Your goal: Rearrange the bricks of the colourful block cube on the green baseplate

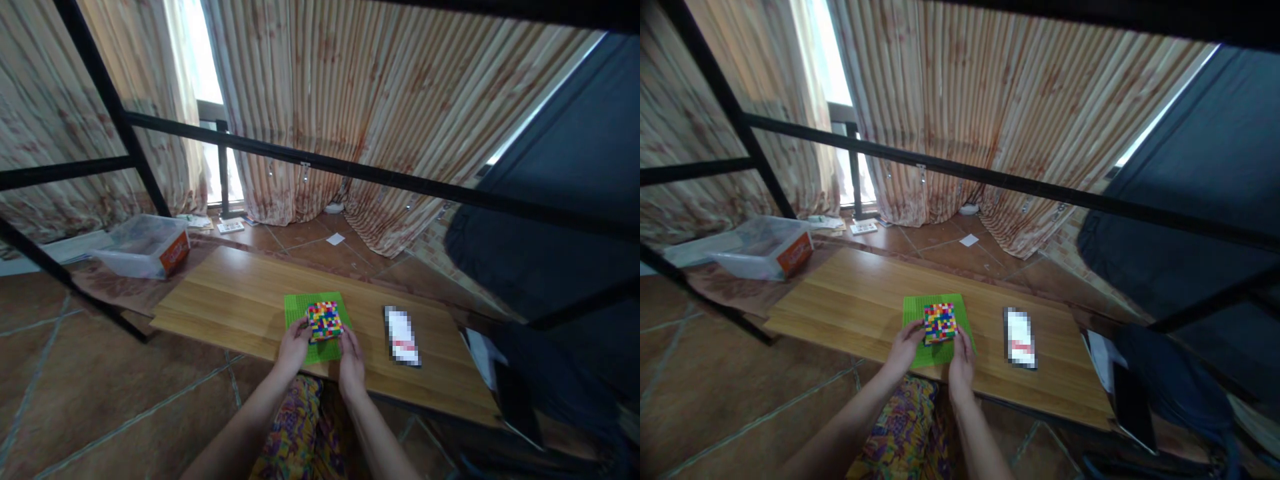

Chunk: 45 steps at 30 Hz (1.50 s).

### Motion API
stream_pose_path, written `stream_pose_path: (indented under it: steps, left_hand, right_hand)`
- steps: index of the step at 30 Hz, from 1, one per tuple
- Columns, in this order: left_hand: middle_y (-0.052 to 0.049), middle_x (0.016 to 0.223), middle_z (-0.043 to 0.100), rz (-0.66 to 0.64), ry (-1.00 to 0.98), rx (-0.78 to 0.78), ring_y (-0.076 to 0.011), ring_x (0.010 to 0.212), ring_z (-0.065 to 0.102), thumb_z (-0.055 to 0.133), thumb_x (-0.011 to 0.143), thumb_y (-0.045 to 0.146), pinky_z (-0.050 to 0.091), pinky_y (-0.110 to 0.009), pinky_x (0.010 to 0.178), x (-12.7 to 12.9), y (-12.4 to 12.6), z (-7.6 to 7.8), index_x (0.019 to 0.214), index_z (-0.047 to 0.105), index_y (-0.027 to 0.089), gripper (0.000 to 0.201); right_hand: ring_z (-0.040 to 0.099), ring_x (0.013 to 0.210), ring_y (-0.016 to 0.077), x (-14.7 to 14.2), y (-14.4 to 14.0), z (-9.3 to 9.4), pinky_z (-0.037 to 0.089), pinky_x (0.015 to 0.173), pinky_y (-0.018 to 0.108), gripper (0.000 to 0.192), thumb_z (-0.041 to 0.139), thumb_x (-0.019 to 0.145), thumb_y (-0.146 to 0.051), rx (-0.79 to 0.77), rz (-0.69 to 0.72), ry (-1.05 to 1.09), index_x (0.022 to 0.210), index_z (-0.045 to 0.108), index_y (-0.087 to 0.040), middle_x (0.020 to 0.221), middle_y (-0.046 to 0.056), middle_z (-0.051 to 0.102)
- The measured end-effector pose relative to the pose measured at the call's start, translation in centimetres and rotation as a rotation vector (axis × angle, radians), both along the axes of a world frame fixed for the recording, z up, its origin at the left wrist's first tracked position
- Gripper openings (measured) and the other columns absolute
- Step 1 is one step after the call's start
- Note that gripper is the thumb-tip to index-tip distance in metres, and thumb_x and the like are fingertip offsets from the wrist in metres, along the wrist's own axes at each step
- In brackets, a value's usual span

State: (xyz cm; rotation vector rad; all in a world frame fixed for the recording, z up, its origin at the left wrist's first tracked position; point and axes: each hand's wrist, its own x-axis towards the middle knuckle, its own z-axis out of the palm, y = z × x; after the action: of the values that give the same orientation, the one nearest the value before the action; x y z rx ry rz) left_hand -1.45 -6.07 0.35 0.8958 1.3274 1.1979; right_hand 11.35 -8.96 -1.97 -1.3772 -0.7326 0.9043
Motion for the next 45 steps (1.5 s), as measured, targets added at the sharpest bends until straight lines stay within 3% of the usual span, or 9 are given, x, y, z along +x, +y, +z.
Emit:
stream_pose_path:
  steps: [4, 8, 11, 17, 22, 29, 33, 40, 45]
  left_hand:
    - [-0.011, 0.109, 0.073, -0.034, 0.025, 0.065, -0.0235, 0.102, 0.068, 0.06, 0.082, 0.028, 0.05, -0.038, 0.097, 0.0, -0.1, -0.5, 0.113, 0.066, 0.014, 0.035]
    - [-0.011, 0.126, 0.067, -0.107, 0.256, 0.198, -0.0253, 0.119, 0.06, 0.064, 0.082, 0.037, 0.043, -0.041, 0.107, -0.2, -0.7, -0.3, 0.125, 0.062, 0.018, 0.047]
    - [-0.011, 0.131, 0.064, -0.16, 0.368, 0.239, -0.0262, 0.124, 0.057, 0.064, 0.082, 0.039, 0.039, -0.042, 0.111, -0.3, -0.8, 0.2, 0.129, 0.06, 0.017, 0.052]
    - [-0.011, 0.137, 0.06, -0.087, 0.181, 0.154, -0.0238, 0.129, 0.054, 0.051, 0.092, 0.04, 0.037, -0.039, 0.114, -0.1, 0.1, 0.7, 0.131, 0.059, 0.017, 0.046]
    - [-0.01, 0.133, 0.064, -0.005, 0.047, 0.121, -0.0225, 0.127, 0.056, 0.049, 0.093, 0.036, 0.038, -0.037, 0.113, 0.6, 2.0, 1.0, 0.12, 0.067, 0.016, 0.038]
    - [-0.009, 0.121, 0.069, -0.015, 0.01, 0.15, -0.0225, 0.109, 0.064, 0.047, 0.093, 0.039, 0.05, -0.035, 0.098, 2.0, 2.6, 0.4, 0.122, 0.065, 0.017, 0.041]
    - [-0.009, 0.111, 0.071, -0.009, 0.034, 0.131, -0.0214, 0.099, 0.066, 0.046, 0.093, 0.038, 0.053, -0.033, 0.089, 2.1, 2.6, 0.6, 0.118, 0.067, 0.015, 0.04]
    - [-0.008, 0.105, 0.073, 0.016, 0.055, 0.114, -0.0201, 0.096, 0.066, 0.046, 0.092, 0.035, 0.053, -0.029, 0.085, 2.3, 2.8, 0.9, 0.111, 0.069, 0.015, 0.036]
    - [-0.008, 0.107, 0.072, 0.007, 0.033, 0.125, -0.0205, 0.098, 0.066, 0.048, 0.089, 0.036, 0.053, -0.03, 0.086, 2.0, 3.0, 0.9, 0.108, 0.07, 0.016, 0.035]
  right_hand:
    - [0.064, 0.104, 0.0225, 0.6, -0.7, 0.7, 0.049, 0.088, 0.034, 0.047, 0.061, 0.077, -0.056, -0.035, 0.029, -0.032, 0.107, 0.067, -0.021, 0.112, 0.007, 0.071]
    - [0.065, 0.081, 0.0216, 1.5, -0.1, 1.9, 0.049, 0.075, 0.032, 0.044, 0.056, 0.079, -0.061, -0.14, 0.074, -0.183, 0.087, 0.068, -0.02, 0.084, 0.005, 0.073]
    - [0.065, 0.083, 0.0219, 1.5, 0.5, 2.8, 0.047, 0.077, 0.032, 0.045, 0.053, 0.081, -0.062, -0.154, 0.076, -0.297, 0.09, 0.068, -0.02, 0.088, 0.006, 0.073]
    - [0.062, 0.107, 0.0225, 0.4, 3.0, 3.2, 0.046, 0.092, 0.035, 0.055, 0.055, 0.081, -0.06, -0.11, 0.02, -0.251, 0.119, 0.061, -0.02, 0.119, 0.01, 0.068]
    - [0.056, 0.12, 0.0208, 0.4, 4.6, 2.8, 0.04, 0.104, 0.036, 0.055, 0.052, 0.083, -0.059, -0.016, 0.063, -0.157, 0.124, 0.06, -0.022, 0.132, 0.008, 0.062]
    - [0.062, 0.105, 0.0216, -0.3, 4.8, 2.9, 0.047, 0.093, 0.036, 0.05, 0.054, 0.081, -0.058, -0.037, 0.094, -0.004, 0.112, 0.067, -0.021, 0.119, 0.007, 0.068]
    - [0.062, 0.097, 0.0206, -0.4, 4.8, 2.8, 0.048, 0.088, 0.035, 0.047, 0.052, 0.082, -0.057, -0.038, 0.083, -0.031, 0.108, 0.067, -0.021, 0.112, 0.006, 0.069]
    - [0.061, 0.086, 0.0183, -0.8, 4.8, 2.6, 0.048, 0.078, 0.03, 0.041, 0.048, 0.085, -0.056, -0.016, 0.056, -0.088, 0.1, 0.066, -0.022, 0.098, 0.003, 0.069]
    - [0.062, 0.089, 0.0194, -0.6, 4.9, 2.8, 0.048, 0.081, 0.031, 0.042, 0.052, 0.08, -0.057, -0.018, 0.056, -0.036, 0.098, 0.068, -0.022, 0.099, 0.003, 0.07]
